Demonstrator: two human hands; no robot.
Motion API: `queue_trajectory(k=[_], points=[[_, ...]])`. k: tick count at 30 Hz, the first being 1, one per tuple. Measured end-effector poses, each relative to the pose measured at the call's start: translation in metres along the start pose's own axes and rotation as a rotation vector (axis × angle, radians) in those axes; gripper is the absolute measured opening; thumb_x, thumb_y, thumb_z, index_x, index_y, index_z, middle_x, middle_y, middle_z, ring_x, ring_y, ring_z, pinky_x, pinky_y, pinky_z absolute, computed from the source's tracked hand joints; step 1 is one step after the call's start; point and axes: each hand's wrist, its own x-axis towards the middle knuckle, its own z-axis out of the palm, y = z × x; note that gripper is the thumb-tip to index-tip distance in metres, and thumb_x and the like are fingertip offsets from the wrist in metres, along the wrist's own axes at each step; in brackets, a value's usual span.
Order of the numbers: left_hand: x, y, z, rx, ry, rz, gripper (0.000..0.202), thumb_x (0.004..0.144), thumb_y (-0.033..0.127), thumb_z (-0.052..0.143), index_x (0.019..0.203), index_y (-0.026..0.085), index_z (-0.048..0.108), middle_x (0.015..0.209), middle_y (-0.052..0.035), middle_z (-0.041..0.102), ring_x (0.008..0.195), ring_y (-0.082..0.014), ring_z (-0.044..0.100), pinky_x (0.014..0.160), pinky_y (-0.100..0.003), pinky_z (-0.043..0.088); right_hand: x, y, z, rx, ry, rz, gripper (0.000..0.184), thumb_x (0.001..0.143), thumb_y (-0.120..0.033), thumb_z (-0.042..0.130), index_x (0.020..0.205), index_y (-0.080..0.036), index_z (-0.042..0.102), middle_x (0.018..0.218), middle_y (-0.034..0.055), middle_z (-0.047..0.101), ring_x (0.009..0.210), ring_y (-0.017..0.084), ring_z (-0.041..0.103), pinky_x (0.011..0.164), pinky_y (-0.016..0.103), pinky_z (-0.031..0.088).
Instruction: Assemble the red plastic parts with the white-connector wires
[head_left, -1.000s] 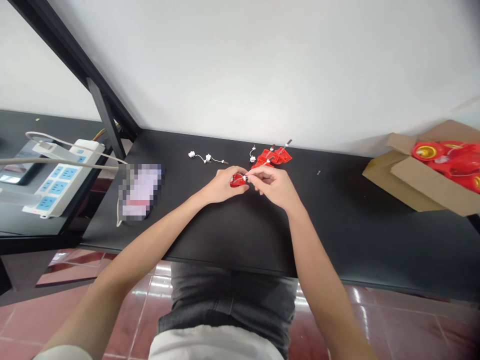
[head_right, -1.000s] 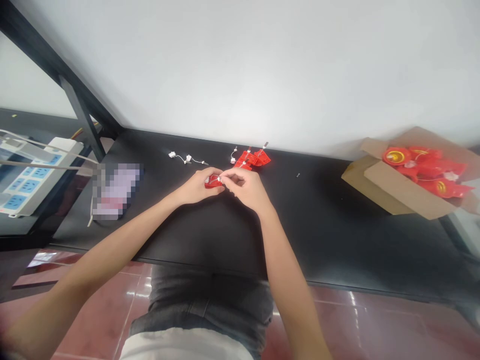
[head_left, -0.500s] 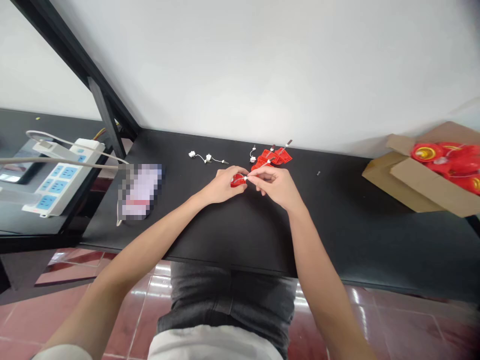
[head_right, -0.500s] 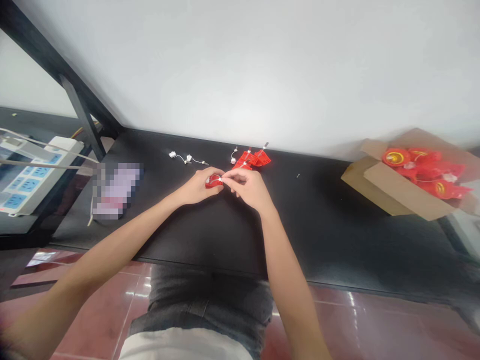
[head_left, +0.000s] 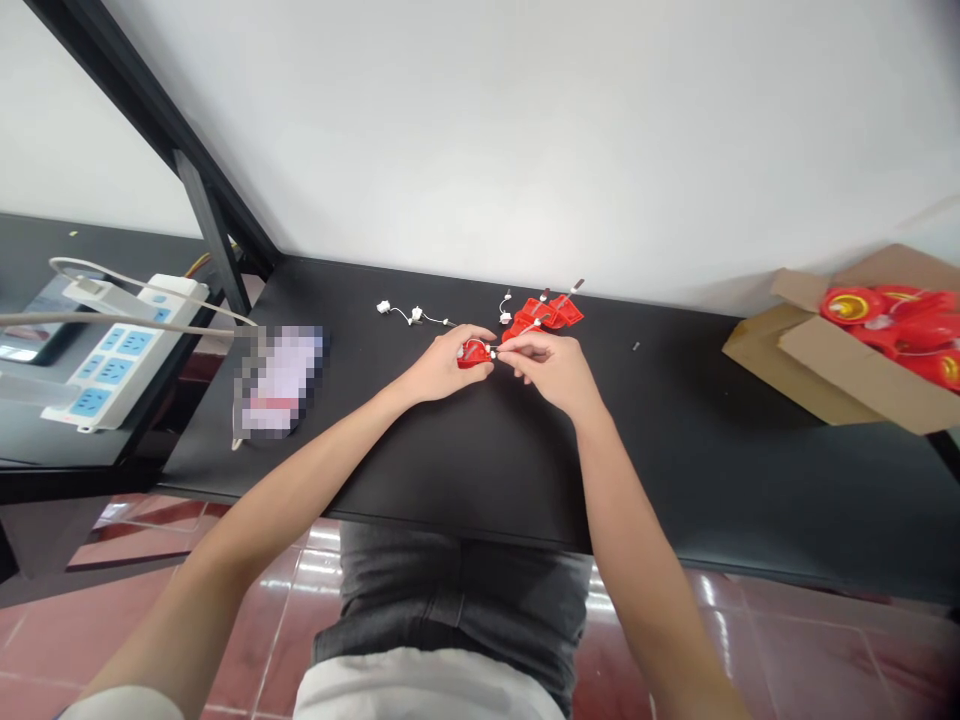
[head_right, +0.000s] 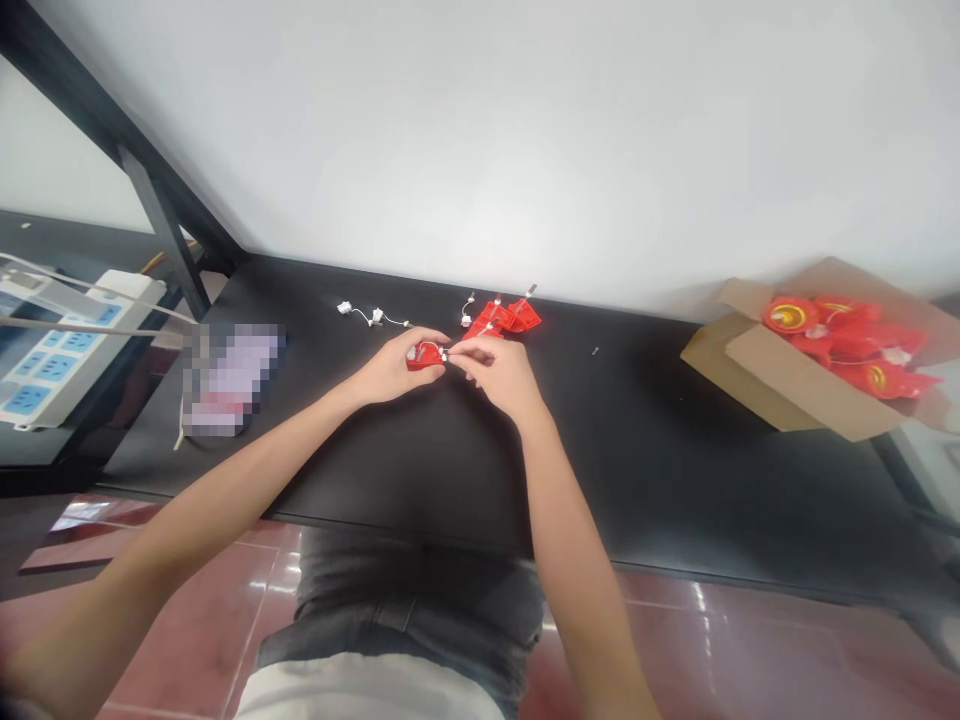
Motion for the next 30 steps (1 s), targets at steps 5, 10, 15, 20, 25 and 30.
queue_trajectory(k=[5,10,15,20,25,30], points=[[-0.0009,0.0016,0.0006,-0.031,0.027,0.038,0.034,0.088,0.031,0.065,0.12,0.018,0.063,0.127,-0.0087,0.069,0.116,-0.023,0.066,0.107,-0.039,0.05,0.0009,0.0021,0.004,-0.056,-0.029,-0.031,0.013,0.083,-0.032,0.073,0.084,-0.02,0.078,0.068,0.0011,0.068,0.056,0.014,0.058,0.057,0.029,0.048],[-0.0014,0.0025,0.0033,-0.034,0.069,0.053,0.03,0.093,0.034,0.061,0.118,0.018,0.064,0.124,-0.0085,0.07,0.113,-0.0221,0.066,0.104,-0.038,0.052,0.0008,-0.001,0.0034,-0.131,-0.017,-0.133,0.01,0.084,-0.028,0.071,0.083,-0.021,0.078,0.078,0.0023,0.073,0.061,0.015,0.06,0.063,0.031,0.049],[-0.0017,0.0027,0.0035,-0.03,0.085,0.056,0.027,0.094,0.033,0.061,0.117,0.018,0.064,0.123,-0.0082,0.07,0.112,-0.0211,0.066,0.104,-0.037,0.051,0.0,-0.0015,0.0033,-0.158,-0.027,-0.194,0.01,0.087,-0.027,0.07,0.083,-0.022,0.077,0.084,0.0028,0.074,0.064,0.015,0.061,0.064,0.031,0.048],[-0.0018,0.0032,0.0017,-0.089,0.063,0.036,0.029,0.094,0.035,0.061,0.117,0.018,0.063,0.122,-0.0074,0.07,0.111,-0.0203,0.066,0.102,-0.035,0.051,-0.0012,-0.0021,0.0026,-0.149,-0.03,-0.19,0.008,0.086,-0.027,0.071,0.083,-0.022,0.077,0.083,0.0021,0.073,0.065,0.015,0.06,0.064,0.031,0.047],[-0.0009,0.0,0.0043,-0.113,0.032,-0.031,0.032,0.092,0.036,0.062,0.12,0.02,0.062,0.108,-0.0036,0.07,0.095,-0.0174,0.065,0.09,-0.032,0.053,-0.0006,-0.0006,0.0028,-0.151,-0.048,-0.134,0.01,0.085,-0.03,0.071,0.083,-0.021,0.076,0.082,0.0024,0.073,0.064,0.015,0.06,0.066,0.032,0.047],[0.0019,-0.0055,-0.0008,-0.015,0.048,-0.014,0.035,0.089,0.034,0.068,0.121,0.02,0.063,0.107,-0.0049,0.068,0.097,-0.0185,0.064,0.094,-0.035,0.052,0.0035,0.0067,0.0034,-0.152,-0.056,-0.074,0.017,0.086,-0.035,0.069,0.084,-0.02,0.075,0.076,0.0026,0.071,0.061,0.015,0.059,0.065,0.032,0.048]])
